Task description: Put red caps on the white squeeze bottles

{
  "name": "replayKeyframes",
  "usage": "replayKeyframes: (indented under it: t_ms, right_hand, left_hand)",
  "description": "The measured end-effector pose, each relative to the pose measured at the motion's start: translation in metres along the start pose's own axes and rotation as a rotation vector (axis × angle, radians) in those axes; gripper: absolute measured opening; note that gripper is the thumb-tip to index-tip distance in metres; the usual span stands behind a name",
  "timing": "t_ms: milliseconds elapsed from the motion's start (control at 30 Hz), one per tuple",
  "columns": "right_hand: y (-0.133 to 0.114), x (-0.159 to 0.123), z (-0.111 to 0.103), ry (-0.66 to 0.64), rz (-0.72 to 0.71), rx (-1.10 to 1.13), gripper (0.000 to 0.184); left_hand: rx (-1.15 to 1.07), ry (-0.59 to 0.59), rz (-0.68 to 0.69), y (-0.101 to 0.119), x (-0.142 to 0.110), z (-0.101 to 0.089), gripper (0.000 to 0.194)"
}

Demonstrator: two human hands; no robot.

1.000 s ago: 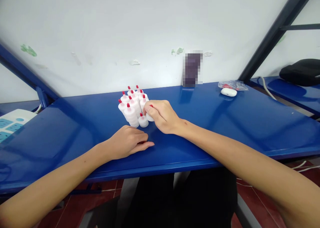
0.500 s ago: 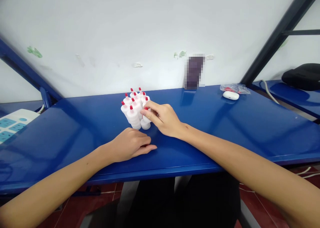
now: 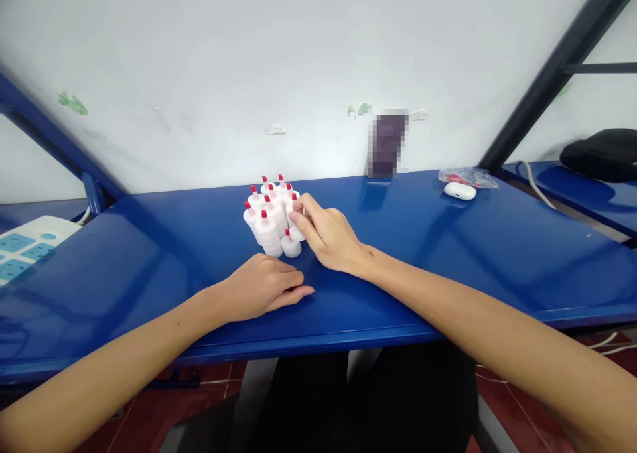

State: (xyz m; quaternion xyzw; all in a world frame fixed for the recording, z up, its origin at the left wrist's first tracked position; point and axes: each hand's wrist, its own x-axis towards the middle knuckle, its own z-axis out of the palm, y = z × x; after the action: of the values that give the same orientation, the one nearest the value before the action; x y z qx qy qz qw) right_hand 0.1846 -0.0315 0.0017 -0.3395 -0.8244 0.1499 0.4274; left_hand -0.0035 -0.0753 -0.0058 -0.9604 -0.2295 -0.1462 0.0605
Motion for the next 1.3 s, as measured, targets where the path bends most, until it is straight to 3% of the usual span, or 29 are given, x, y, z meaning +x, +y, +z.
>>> replayKeyframes:
  t_ms: [300,567,933,1200,1300]
  right_hand:
    - [-0.0014,0.0005,0.0000,-0.001,-0.047,0.007,0.018]
    - [0.0003,-0.0009,-0.0015,0.080,-0.151,-0.004,0.019]
    - [0.0018,0.0007,0.0049,0.078,-0.046,-0.019,0.021]
    - [0.0009,0.0033,0.0060,-0.038,0.001,-0.105,0.024]
    - [-0.0015,0.0015,0.0041,0.018,-0.035,-0.052,0.021]
  left_hand:
    - [-0.001,0.003,0.001,0.0004,0.0003,0.0007,0.050]
    - [-0.004,-0.006,0.002,0.0003,0.0006,0.0000,0.049]
    - [-0.001,-0.002,-0.007,0.0011,0.0008,0.0007,0.052]
    - [0.023,-0.014,-0.010,0.0006,0.0004,0.0015,0.049]
    - [0.024,0.028,-0.023,0.0005,-0.0004,0.0024,0.049]
